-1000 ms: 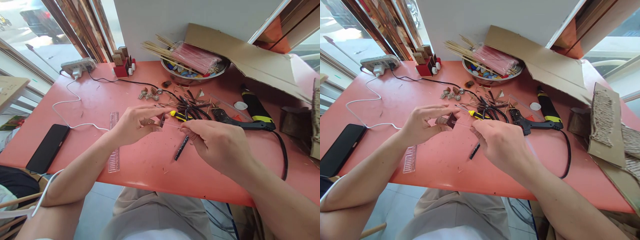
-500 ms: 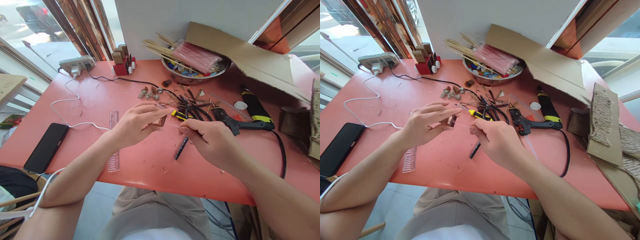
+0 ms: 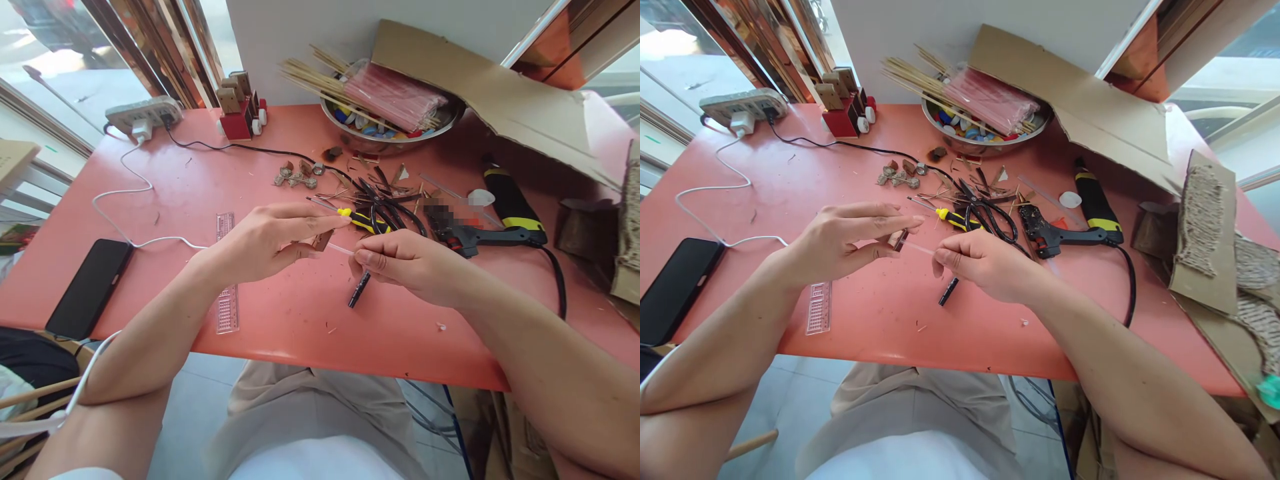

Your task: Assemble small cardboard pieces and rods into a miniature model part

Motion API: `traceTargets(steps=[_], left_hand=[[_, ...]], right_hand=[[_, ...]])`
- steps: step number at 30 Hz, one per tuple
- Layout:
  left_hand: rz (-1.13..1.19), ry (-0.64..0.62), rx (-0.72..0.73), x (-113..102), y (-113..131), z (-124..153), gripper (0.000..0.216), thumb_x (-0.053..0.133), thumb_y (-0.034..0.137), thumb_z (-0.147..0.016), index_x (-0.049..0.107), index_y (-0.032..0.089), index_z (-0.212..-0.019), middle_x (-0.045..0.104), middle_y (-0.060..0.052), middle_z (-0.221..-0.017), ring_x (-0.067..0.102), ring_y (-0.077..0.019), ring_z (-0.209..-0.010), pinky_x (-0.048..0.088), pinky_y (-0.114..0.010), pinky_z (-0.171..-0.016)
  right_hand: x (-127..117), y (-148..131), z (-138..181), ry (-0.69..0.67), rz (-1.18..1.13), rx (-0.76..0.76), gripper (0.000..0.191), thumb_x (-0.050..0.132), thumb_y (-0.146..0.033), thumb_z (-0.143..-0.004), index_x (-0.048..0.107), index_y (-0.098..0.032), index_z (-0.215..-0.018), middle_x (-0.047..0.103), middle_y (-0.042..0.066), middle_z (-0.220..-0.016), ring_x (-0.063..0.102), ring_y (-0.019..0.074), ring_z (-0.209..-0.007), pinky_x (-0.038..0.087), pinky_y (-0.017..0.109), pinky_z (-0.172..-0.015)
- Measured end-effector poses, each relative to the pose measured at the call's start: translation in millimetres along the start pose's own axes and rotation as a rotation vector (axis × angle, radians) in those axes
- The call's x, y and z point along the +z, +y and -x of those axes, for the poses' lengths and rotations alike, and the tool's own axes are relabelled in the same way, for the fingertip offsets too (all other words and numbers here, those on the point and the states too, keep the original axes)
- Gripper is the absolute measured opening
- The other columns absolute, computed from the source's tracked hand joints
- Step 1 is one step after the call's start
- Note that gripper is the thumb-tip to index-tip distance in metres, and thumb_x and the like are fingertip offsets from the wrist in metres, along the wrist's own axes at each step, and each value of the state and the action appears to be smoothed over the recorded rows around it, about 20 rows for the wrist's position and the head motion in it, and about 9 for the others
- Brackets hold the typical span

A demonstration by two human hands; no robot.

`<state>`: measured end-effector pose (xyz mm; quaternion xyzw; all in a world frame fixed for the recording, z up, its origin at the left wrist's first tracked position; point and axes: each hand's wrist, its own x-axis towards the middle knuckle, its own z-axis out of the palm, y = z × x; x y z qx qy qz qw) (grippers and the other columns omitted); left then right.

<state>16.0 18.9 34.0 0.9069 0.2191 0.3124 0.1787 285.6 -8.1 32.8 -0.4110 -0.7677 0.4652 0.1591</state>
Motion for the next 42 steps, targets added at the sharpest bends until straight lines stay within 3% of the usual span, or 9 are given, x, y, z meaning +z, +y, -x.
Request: traceTargets(steps=[4,8,13,18,22,29,36,39,42], left_hand=[[-0.048,0.086,-0.068,9.5,3.0,-1.3,0.043,0.067,0.02,-0.105,0.073,0.025,-0.148,0.082,-0.006,-0.101,0.076,-0.0151,-0.086,0.064,-0.024,-0.082],[-0.078,0.081,-0.087,18.3,13.5,-2.7,0.039,0.062,0.017,-0.108,0.073,0.019,-0.145,0.082,-0.008,-0.104,0.078,-0.0151,-0.093,0.063,-0.024,-0.09],[-0.031,0.07,-0.036,12.7,14.6,-2.1,0.044,0.062,0.014,-0.106,0.074,0.028,-0.145,0.083,-0.006,-0.107,0.078,-0.0141,-0.094,0.063,-0.023,-0.088],[-0.012,0.051,0.04,5.1,8.9,-1.1,0.043,0.06,0.015,-0.107,0.075,0.031,-0.144,0.083,-0.007,-0.116,0.078,-0.0143,-0.099,0.064,-0.023,-0.089],[0.108,-0.003,-0.091,3.1,11.2,-2.8,0.041,0.065,0.018,-0.104,0.079,0.03,-0.14,0.083,-0.007,-0.111,0.077,-0.0155,-0.094,0.064,-0.023,-0.083],[0.609,-0.098,-0.498,7.5,20.8,-10.2,0.04,0.071,0.026,-0.098,0.08,0.019,-0.137,0.074,-0.003,-0.082,0.057,-0.0104,-0.058,0.053,-0.024,-0.054],[0.773,-0.033,-0.668,13.3,15.3,-12.0,0.054,0.088,0.037,-0.088,0.074,0.016,-0.135,0.081,-0.009,-0.094,0.075,-0.0173,-0.073,0.055,-0.023,-0.055],[0.81,-0.041,-0.718,11.1,14.7,-13.4,0.049,0.094,0.047,-0.083,0.076,0.015,-0.115,0.083,-0.011,-0.091,0.076,-0.0186,-0.071,0.054,-0.022,-0.052],[0.801,0.001,-0.702,9.7,17.1,-15.6,0.047,0.098,0.044,-0.077,0.078,0.015,-0.108,0.085,-0.012,-0.099,0.08,-0.0213,-0.078,0.059,-0.024,-0.055]], right_hand=[[15.2,-5.6,8.0,0.438,0.61,-0.149,0.037,0.043,-0.031,-0.112,0.076,-0.019,-0.102,0.074,0.007,-0.081,0.065,0.0194,-0.071,0.039,0.031,-0.062],[25.5,-4.2,13.3,0.528,0.916,-0.311,0.037,0.043,-0.016,-0.109,0.074,-0.019,-0.09,0.073,0.007,-0.073,0.067,0.0189,-0.068,0.037,0.03,-0.059],[21.0,-8.8,14.6,0.396,0.542,-0.225,0.029,0.042,-0.016,-0.106,0.067,-0.022,-0.093,0.071,0.003,-0.072,0.058,0.0154,-0.058,0.038,0.026,-0.057],[13.2,-16.7,7.7,0.207,0.04,-0.129,0.034,0.046,-0.036,-0.108,0.055,-0.024,-0.078,0.051,-0.004,-0.062,0.041,0.0121,-0.055,0.035,0.026,-0.057],[12.4,-18.5,3.0,0.053,-0.188,-0.061,0.043,0.05,-0.052,-0.108,0.054,-0.024,-0.075,0.043,-0.005,-0.062,0.038,0.0118,-0.057,0.034,0.026,-0.056],[23.2,-15.2,9.8,0.268,0.279,-0.102,0.028,0.044,-0.03,-0.108,0.058,-0.023,-0.084,0.066,0.001,-0.07,0.055,0.0142,-0.06,0.036,0.025,-0.058],[30.8,-14.7,17.0,0.544,0.988,-0.219,0.037,0.043,-0.015,-0.109,0.076,-0.023,-0.093,0.069,0.003,-0.067,0.059,0.0159,-0.06,0.027,0.032,-0.056],[30.7,-18.6,16.8,0.551,0.93,-0.224,0.037,0.043,-0.016,-0.109,0.075,-0.022,-0.092,0.071,0.004,-0.07,0.062,0.0166,-0.065,0.032,0.031,-0.06],[28.1,-15.3,11.9,0.458,0.592,-0.16,0.034,0.043,-0.03,-0.113,0.072,-0.022,-0.097,0.073,0.004,-0.078,0.063,0.0175,-0.069,0.035,0.029,-0.061]])
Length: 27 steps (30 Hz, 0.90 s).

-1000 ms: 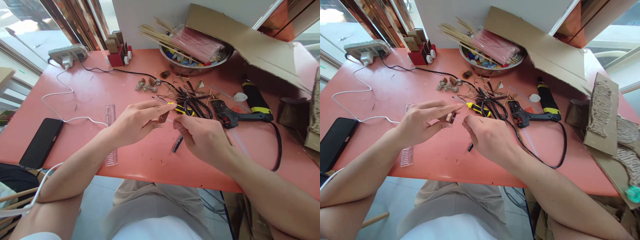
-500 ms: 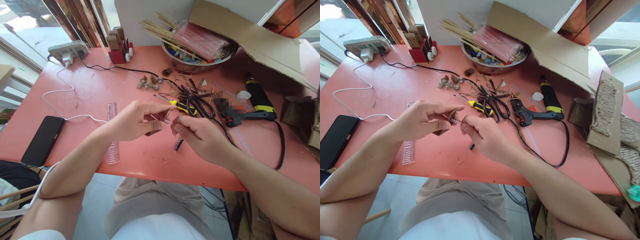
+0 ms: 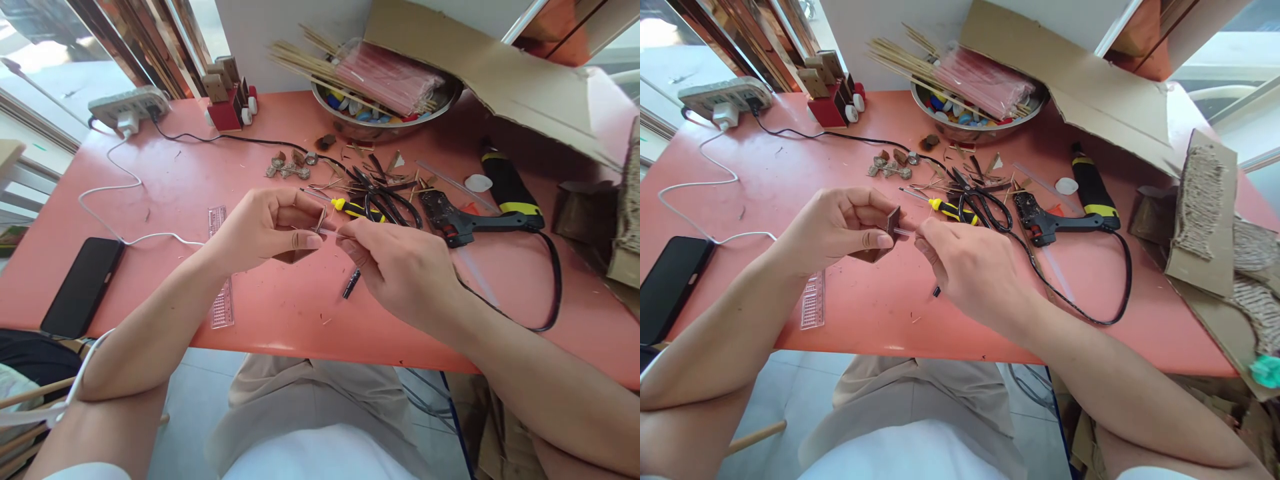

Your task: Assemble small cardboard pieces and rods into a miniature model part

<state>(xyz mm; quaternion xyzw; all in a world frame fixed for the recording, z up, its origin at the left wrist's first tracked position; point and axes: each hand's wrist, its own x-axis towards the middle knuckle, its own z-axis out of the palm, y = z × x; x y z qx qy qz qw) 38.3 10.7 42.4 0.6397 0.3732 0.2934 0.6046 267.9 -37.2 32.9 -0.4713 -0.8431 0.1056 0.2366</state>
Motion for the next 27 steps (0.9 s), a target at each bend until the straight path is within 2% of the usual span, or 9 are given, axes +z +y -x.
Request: traceTargets(steps=[3,6,10,14,16,18,22,25,27], left_hand=[[-0.037,0.016,0.116,5.1,0.1,0.5,0.032,0.096,0.033,-0.078,0.081,0.016,-0.101,0.085,-0.01,-0.098,0.083,-0.023,-0.086,0.068,-0.029,-0.068],[-0.074,0.015,0.222,11.0,-2.3,1.0,0.016,0.088,0.027,-0.085,0.083,0.018,-0.098,0.083,-0.006,-0.092,0.084,-0.022,-0.085,0.071,-0.033,-0.08],[-0.105,0.044,0.209,14.0,-2.2,1.5,0.019,0.092,0.034,-0.083,0.084,0.018,-0.09,0.084,-0.007,-0.093,0.083,-0.0217,-0.086,0.07,-0.032,-0.08],[-0.064,0.004,0.094,11.8,1.5,2.1,0.039,0.095,0.049,-0.082,0.086,0.015,-0.1,0.082,-0.007,-0.082,0.075,-0.0173,-0.068,0.059,-0.024,-0.054],[-0.068,-0.03,0.038,10.3,2.1,2.1,0.047,0.092,0.056,-0.085,0.087,0.014,-0.105,0.079,-0.007,-0.078,0.069,-0.015,-0.06,0.053,-0.023,-0.047],[-0.069,-0.038,0.032,9.6,1.2,1.7,0.05,0.091,0.059,-0.086,0.087,0.014,-0.108,0.081,-0.008,-0.08,0.068,-0.0148,-0.059,0.051,-0.024,-0.046],[-0.087,0.037,0.147,11.2,-2.9,1.1,0.041,0.095,0.045,-0.082,0.087,0.016,-0.109,0.086,-0.01,-0.096,0.08,-0.021,-0.076,0.065,-0.03,-0.064],[-0.147,0.059,0.252,12.1,-4.8,1.8,0.023,0.089,0.032,-0.086,0.087,0.018,-0.105,0.086,-0.007,-0.099,0.085,-0.0212,-0.089,0.07,-0.031,-0.083],[-0.182,0.039,0.307,11.3,-5.3,2.9,0.017,0.084,0.026,-0.09,0.086,0.021,-0.106,0.085,-0.004,-0.1,0.085,-0.0186,-0.09,0.07,-0.028,-0.083]], right_hand=[[0.3,6.6,-7.0,-0.231,-0.427,0.079,0.04,0.04,-0.041,-0.113,0.068,-0.021,-0.093,0.061,0.0,-0.07,0.054,0.0144,-0.06,0.036,0.026,-0.057],[-3.0,7.5,-10.6,-0.349,-0.595,0.114,0.039,0.041,-0.039,-0.111,0.066,-0.021,-0.087,0.048,-0.003,-0.064,0.046,0.0126,-0.057,0.036,0.024,-0.057],[-2.2,1.9,-3.2,-0.16,-0.305,0.083,0.03,0.045,-0.028,-0.109,0.07,-0.022,-0.093,0.062,-0.001,-0.068,0.053,0.0141,-0.06,0.033,0.025,-0.058],[4.4,-2.2,7.1,0.033,0.125,-0.081,0.033,0.045,-0.019,-0.107,0.074,-0.021,-0.093,0.072,0.004,-0.072,0.062,0.017,-0.066,0.029,0.029,-0.058],[6.0,-3.9,8.7,0.06,0.218,-0.138,0.035,0.044,-0.015,-0.107,0.075,-0.021,-0.092,0.072,0.004,-0.07,0.063,0.0171,-0.067,0.03,0.03,-0.059],[5.6,-5.1,7.3,0.049,0.197,-0.11,0.035,0.043,-0.018,-0.108,0.076,-0.021,-0.097,0.073,0.005,-0.072,0.062,0.0175,-0.066,0.031,0.03,-0.059],[1.6,-1.7,-2.1,-0.095,-0.18,0.058,0.03,0.044,-0.029,-0.11,0.072,-0.02,-0.104,0.068,0.003,-0.074,0.056,0.0168,-0.061,0.033,0.028,-0.058],[-1.7,4.1,-9.6,-0.23,-0.56,0.106,0.03,0.044,-0.034,-0.109,0.065,-0.021,-0.092,0.051,-0.004,-0.066,0.044,0.013,-0.056,0.034,0.026,-0.058],[-3.1,6.1,-11.9,-0.257,-0.695,0.112,0.031,0.045,-0.036,-0.109,0.063,-0.021,-0.088,0.042,-0.006,-0.064,0.038,0.0118,-0.055,0.032,0.025,-0.056]])
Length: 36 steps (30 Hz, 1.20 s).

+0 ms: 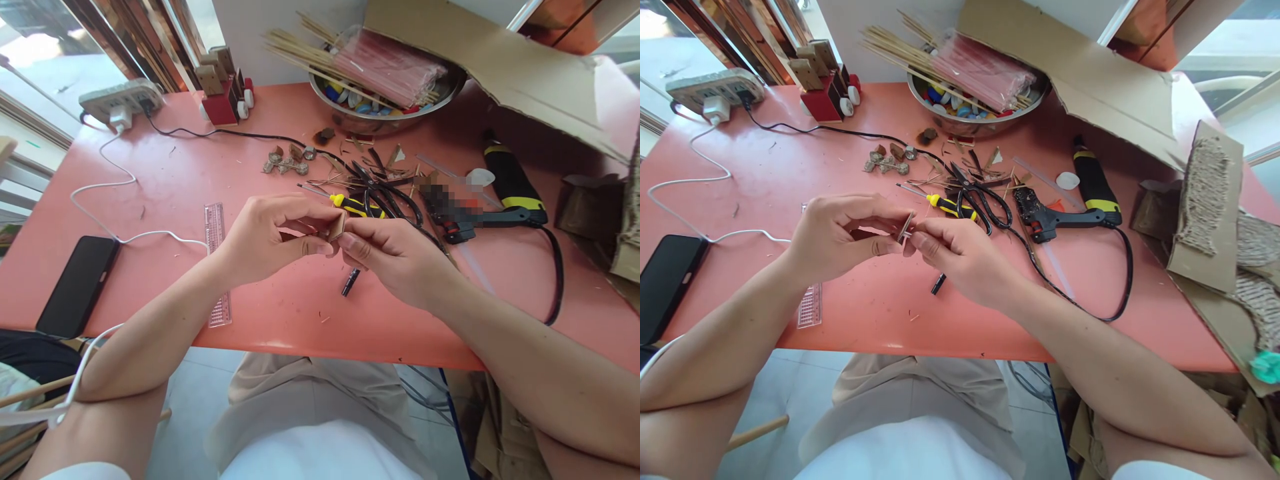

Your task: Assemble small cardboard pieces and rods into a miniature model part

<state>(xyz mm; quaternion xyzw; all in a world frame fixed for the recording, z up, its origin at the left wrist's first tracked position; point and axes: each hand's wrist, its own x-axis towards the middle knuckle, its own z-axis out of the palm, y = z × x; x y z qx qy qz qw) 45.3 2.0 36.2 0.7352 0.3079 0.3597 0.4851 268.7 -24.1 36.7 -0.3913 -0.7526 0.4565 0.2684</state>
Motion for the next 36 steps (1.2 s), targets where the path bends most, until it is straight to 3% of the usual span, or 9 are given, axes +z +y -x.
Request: traceTargets(steps=[3,7,12,16,19,23,29,33,36], left_hand=[[-0.081,-0.007,0.056,-1.8,0.8,1.8,0.016,0.08,0.022,-0.093,0.086,0.025,-0.108,0.085,-0.002,-0.098,0.084,-0.0163,-0.089,0.068,-0.023,-0.077],[-0.209,-0.002,0.077,-0.6,5.2,2.8,0.015,0.078,0.017,-0.093,0.085,0.026,-0.104,0.083,0.0,-0.094,0.082,-0.0149,-0.086,0.066,-0.021,-0.073],[-0.301,0.005,0.119,5.2,8.5,3.3,0.014,0.073,0.013,-0.093,0.084,0.022,-0.094,0.08,0.001,-0.087,0.079,-0.0134,-0.08,0.065,-0.021,-0.071],[-0.408,0.08,0.225,5.3,6.3,6.4,0.014,0.076,0.018,-0.097,0.086,0.024,-0.105,0.084,-0.002,-0.095,0.078,-0.0134,-0.081,0.061,-0.02,-0.066],[-0.45,0.114,0.29,3.4,6.3,8.6,0.016,0.076,0.027,-0.101,0.086,0.027,-0.114,0.085,-0.004,-0.101,0.078,-0.0137,-0.082,0.061,-0.021,-0.068],[-0.444,0.086,0.267,2.3,7.7,9.6,0.022,0.073,0.035,-0.105,0.085,0.031,-0.122,0.085,-0.005,-0.103,0.078,-0.0143,-0.08,0.062,-0.022,-0.067],[-0.498,0.079,0.375,0.6,3.5,9.3,0.019,0.075,0.029,-0.104,0.085,0.027,-0.12,0.084,-0.004,-0.096,0.077,-0.012,-0.078,0.061,-0.02,-0.069],[-0.572,0.059,0.422,-3.3,0.2,9.8,0.02,0.07,0.029,-0.107,0.085,0.027,-0.119,0.084,-0.004,-0.099,0.08,-0.013,-0.088,0.064,-0.02,-0.077],[-0.568,0.029,0.472,-6.1,-2.5,9.1,0.022,0.068,0.03,-0.108,0.084,0.027,-0.123,0.085,-0.005,-0.103,0.081,-0.0135,-0.092,0.065,-0.021,-0.079]], right_hand=[[1.6,-0.3,2.4,0.071,0.055,-0.066,0.027,0.049,-0.03,-0.108,0.066,-0.02,-0.089,0.048,-0.004,-0.066,0.041,0.0118,-0.058,0.031,0.025,-0.057],[10.1,3.4,10.4,0.259,0.373,-0.239,0.024,0.051,-0.019,-0.108,0.069,-0.02,-0.093,0.064,-0.002,-0.072,0.051,0.0123,-0.061,0.032,0.026,-0.057],[16.5,11.4,13.8,0.468,0.885,-0.466,0.03,0.052,-0.017,-0.11,0.067,-0.022,-0.085,0.064,-0.001,-0.065,0.052,0.0135,-0.059,0.031,0.028,-0.055],[13.9,10.4,12.7,0.521,1.05,-0.561,0.032,0.052,-0.017,-0.111,0.067,-0.022,-0.084,0.065,-0.001,-0.065,0.052,0.0131,-0.057,0.032,0.029,-0.055],[9.9,6.7,12.7,0.498,0.977,-0.554,0.032,0.048,-0.021,-0.115,0.069,-0.022,-0.09,0.066,0.0,-0.067,0.051,0.0128,-0.054,0.034,0.029,-0.053],[6.1,3.2,13.5,0.47,0.861,-0.543,0.028,0.047,-0.021,-0.116,0.072,-0.022,-0.103,0.071,0.0,-0.073,0.056,0.0133,-0.057,0.041,0.026,-0.057],[4.4,3.5,17.5,0.399,0.83,-0.554,0.032,0.052,-0.019,-0.112,0.062,-0.023,-0.083,0.063,-0.002,-0.063,0.047,0.0126,-0.052,0.03,0.029,-0.052],[2.8,-3.3,16.5,0.209,0.47,-0.33,0.031,0.05,-0.025,-0.113,0.062,-0.022,-0.085,0.057,-0.004,-0.063,0.041,0.0107,-0.052,0.031,0.026,-0.053],[1.6,-9.3,11.2,0.052,0.063,-0.128,0.043,0.05,-0.046,-0.115,0.062,-0.021,-0.082,0.054,-0.003,-0.065,0.043,0.0097,-0.055,0.032,0.025,-0.054]])
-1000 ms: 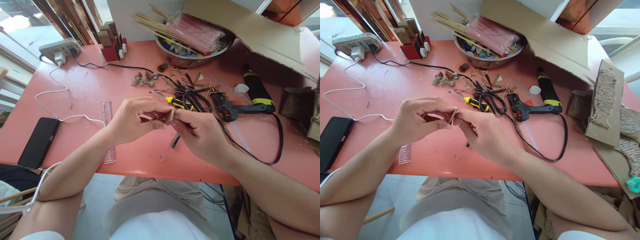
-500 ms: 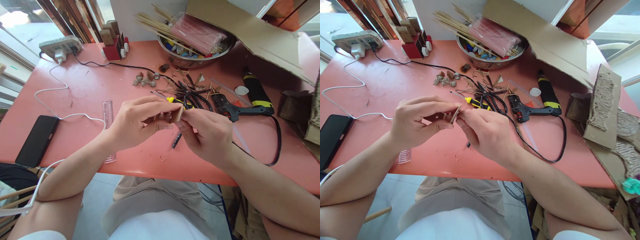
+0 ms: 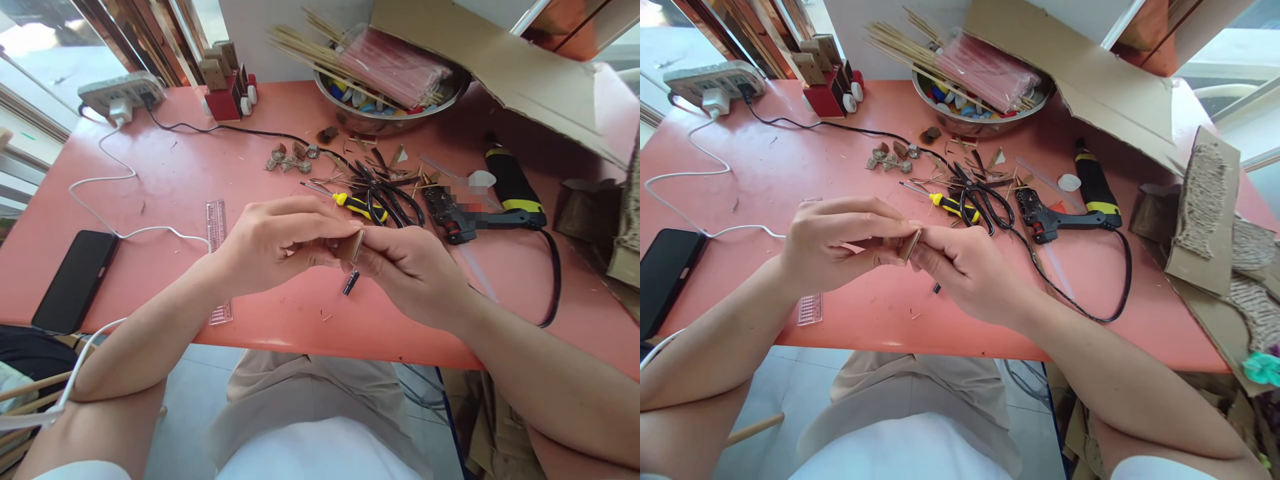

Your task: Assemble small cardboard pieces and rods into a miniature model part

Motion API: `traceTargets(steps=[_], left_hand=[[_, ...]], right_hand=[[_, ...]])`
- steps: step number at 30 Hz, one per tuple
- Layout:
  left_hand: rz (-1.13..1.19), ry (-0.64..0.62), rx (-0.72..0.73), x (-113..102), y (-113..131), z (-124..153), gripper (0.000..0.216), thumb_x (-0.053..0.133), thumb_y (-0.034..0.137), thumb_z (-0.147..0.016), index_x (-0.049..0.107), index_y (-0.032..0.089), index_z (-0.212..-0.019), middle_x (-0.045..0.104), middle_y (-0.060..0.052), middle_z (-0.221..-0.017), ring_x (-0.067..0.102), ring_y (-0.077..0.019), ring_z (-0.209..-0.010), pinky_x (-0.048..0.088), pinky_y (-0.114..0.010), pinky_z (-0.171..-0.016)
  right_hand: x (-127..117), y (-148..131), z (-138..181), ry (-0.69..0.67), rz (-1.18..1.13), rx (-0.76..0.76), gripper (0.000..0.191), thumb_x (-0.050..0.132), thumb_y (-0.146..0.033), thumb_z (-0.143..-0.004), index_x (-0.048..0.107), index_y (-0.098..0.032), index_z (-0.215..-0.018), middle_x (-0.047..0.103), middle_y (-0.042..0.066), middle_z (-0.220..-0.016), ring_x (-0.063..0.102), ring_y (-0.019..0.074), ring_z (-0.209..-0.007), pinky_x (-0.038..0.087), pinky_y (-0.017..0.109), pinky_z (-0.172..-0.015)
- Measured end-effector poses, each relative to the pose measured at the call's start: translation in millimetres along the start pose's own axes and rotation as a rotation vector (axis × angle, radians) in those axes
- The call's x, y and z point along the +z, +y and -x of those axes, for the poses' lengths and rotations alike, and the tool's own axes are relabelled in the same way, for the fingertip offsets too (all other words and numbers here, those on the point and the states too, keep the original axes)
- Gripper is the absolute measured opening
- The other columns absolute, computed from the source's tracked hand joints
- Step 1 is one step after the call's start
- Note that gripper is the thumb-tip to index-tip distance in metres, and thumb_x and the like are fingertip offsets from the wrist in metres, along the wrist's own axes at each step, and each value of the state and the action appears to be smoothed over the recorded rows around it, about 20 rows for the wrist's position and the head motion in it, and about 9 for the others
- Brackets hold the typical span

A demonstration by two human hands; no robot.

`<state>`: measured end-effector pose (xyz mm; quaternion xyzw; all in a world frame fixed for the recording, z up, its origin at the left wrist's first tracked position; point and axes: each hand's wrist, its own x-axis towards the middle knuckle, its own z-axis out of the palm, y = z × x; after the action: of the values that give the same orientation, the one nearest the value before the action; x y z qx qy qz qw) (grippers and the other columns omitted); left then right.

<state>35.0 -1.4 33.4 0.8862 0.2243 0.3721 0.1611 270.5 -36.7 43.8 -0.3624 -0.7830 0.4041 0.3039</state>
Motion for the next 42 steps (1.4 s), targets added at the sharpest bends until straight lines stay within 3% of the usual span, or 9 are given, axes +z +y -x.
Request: traceTargets(steps=[4,7,13,19,23,26,33,37,42], left_hand=[[0.013,0.017,0.031,2.0,-6.0,-0.5,0.023,0.069,0.033,-0.109,0.083,0.025,-0.126,0.086,-0.007,-0.108,0.083,-0.0155,-0.097,0.066,-0.022,-0.08],[0.035,0.024,0.041,5.0,-9.5,-1.4,0.023,0.069,0.028,-0.109,0.082,0.025,-0.127,0.086,-0.008,-0.113,0.083,-0.0161,-0.101,0.067,-0.022,-0.083],[0.158,0.045,-0.107,8.5,-3.8,-2.9,0.022,0.074,0.025,-0.103,0.086,0.026,-0.122,0.087,-0.007,-0.114,0.083,-0.0163,-0.097,0.068,-0.023,-0.079],[0.338,-0.023,-0.433,7.1,10.4,-7.8,0.024,0.081,0.028,-0.094,0.089,0.025,-0.117,0.087,-0.006,-0.106,0.081,-0.0162,-0.084,0.067,-0.023,-0.072],[0.412,-0.084,-0.525,7.2,10.8,-10.2,0.025,0.08,0.031,-0.095,0.089,0.023,-0.117,0.087,-0.005,-0.097,0.079,-0.016,-0.077,0.065,-0.022,-0.065],[0.411,-0.058,-0.527,8.1,9.1,-10.7,0.025,0.082,0.035,-0.095,0.089,0.022,-0.115,0.087,-0.005,-0.096,0.079,-0.0169,-0.077,0.065,-0.023,-0.065],[0.262,0.064,-0.357,10.9,5.2,-8.2,0.02,0.081,0.036,-0.097,0.088,0.024,-0.111,0.086,-0.005,-0.1,0.08,-0.0159,-0.086,0.068,-0.025,-0.077],[0.21,0.043,-0.342,10.1,4.5,-6.3,0.023,0.079,0.042,-0.099,0.086,0.025,-0.113,0.086,-0.005,-0.102,0.08,-0.0161,-0.085,0.068,-0.024,-0.074],[0.231,0.007,-0.337,8.0,6.0,-7.1,0.021,0.076,0.039,-0.1,0.087,0.025,-0.113,0.085,-0.004,-0.099,0.079,-0.0145,-0.083,0.065,-0.02,-0.069]], right_hand=[[-2.3,3.8,-8.9,-0.106,-0.45,0.184,0.06,0.061,-0.077,-0.102,0.061,-0.021,-0.08,0.039,-0.007,-0.062,0.03,0.0089,-0.053,0.025,0.028,-0.051],[-5.1,8.7,-12.1,-0.159,-0.523,0.22,0.064,0.064,-0.083,-0.097,0.063,-0.02,-0.083,0.037,-0.008,-0.06,0.028,0.0089,-0.052,0.024,0.029,-0.051],[0.1,8.9,-1.4,0.125,0.169,-0.029,0.036,0.052,-0.042,-0.114,0.073,-0.021,-0.094,0.058,-0.002,-0.069,0.047,0.0127,-0.061,0.035,0.027,-0.059],[9.9,18.7,6.8,0.378,0.915,-0.426,0.03,0.053,-0.019,-0.11,0.075,-0.022,-0.091,0.061,-0.002,-0.064,0.049,0.0132,-0.057,0.034,0.028,-0.055],[11.3,16.5,4.9,0.402,1.12,-0.512,0.028,0.058,-0.01,-0.104,0.07,-0.023,-0.083,0.058,-0.002,-0.062,0.048,0.014,-0.059,0.029,0.032,-0.056],[9.5,14.4,2.1,0.386,0.968,-0.432,0.026,0.057,-0.012,-0.105,0.067,-0.022,-0.084,0.06,-0.002,-0.064,0.049,0.0145,-0.059,0.03,0.032,-0.058],[-5.9,14.6,-7.9,0.079,0.164,-0.066,0.033,0.049,-0.036,-0.115,0.063,-0.021,-0.088,0.058,-0.004,-0.067,0.047,0.0114,-0.057,0.033,0.024,-0.054],[-6.0,12.9,-5.6,0.113,0.221,-0.068,0.034,0.053,-0.036,-0.114,0.065,-0.021,-0.086,0.059,-0.003,-0.068,0.046,0.0111,-0.057,0.032,0.026,-0.053],[0.7,15.6,3.4,0.312,0.632,-0.238,0.027,0.055,-0.028,-0.113,0.074,-0.024,-0.095,0.067,0.0,-0.073,0.054,0.0139,-0.06,0.038,0.029,-0.055]])
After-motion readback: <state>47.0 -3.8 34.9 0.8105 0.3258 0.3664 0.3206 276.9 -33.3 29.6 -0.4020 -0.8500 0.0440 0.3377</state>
